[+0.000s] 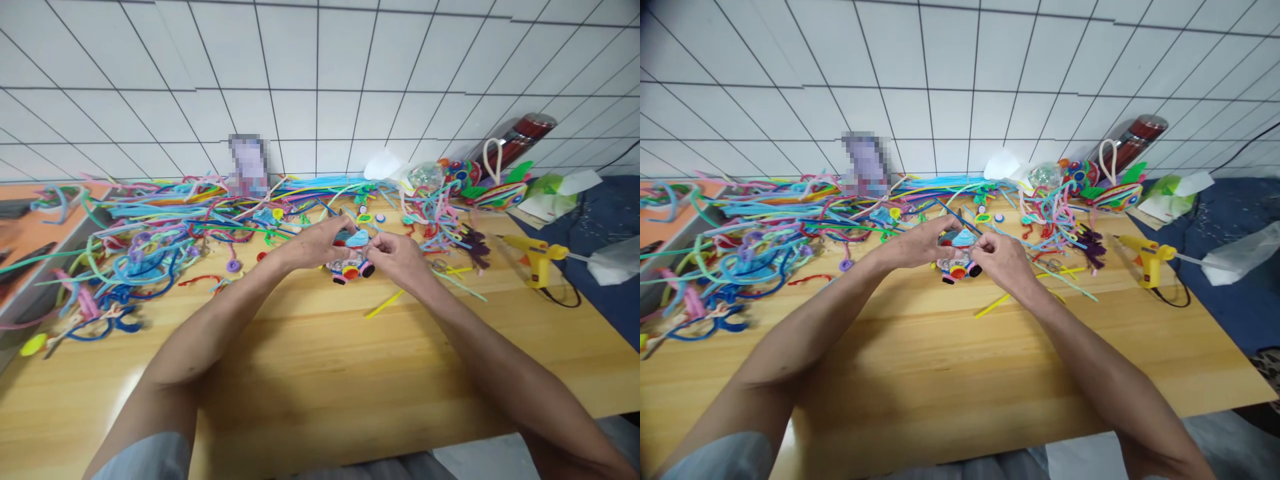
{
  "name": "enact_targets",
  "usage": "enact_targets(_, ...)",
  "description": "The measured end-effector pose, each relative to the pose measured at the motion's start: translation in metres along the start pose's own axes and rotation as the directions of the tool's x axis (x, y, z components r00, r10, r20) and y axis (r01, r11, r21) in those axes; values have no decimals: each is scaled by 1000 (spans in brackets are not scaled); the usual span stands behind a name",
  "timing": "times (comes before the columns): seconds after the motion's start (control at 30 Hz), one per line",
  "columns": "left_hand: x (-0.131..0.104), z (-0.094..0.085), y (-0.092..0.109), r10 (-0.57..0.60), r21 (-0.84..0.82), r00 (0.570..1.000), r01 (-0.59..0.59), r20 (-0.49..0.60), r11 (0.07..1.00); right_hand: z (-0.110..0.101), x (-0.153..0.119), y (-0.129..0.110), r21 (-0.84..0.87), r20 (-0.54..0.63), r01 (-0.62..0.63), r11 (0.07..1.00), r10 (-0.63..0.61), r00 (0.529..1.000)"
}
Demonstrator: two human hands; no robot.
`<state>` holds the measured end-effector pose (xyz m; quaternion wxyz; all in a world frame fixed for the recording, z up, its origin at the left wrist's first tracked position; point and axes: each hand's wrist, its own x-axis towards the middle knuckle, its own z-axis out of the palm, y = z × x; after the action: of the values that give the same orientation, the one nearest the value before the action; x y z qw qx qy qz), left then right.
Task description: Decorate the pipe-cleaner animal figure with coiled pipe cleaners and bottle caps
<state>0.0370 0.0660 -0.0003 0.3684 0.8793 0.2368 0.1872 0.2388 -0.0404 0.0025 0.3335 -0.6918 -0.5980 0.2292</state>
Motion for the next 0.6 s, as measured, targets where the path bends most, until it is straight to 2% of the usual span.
enact_targets(0.13, 0, -1, 0, -5, -15, 1000, 5, -12, 1000, -2, 2, 2, 20, 21, -54, 998, 54, 998)
enact_targets(0.37, 3, -1, -1, 7, -63, 1000, -6, 5, 998, -9, 3, -4, 105, 160, -149, 983, 131, 978)
enact_targets(0.6, 4, -2, -3, 14, -79, 1000, -13, 6, 997, -5, 7, 0, -24, 73, -126, 992, 127, 989)
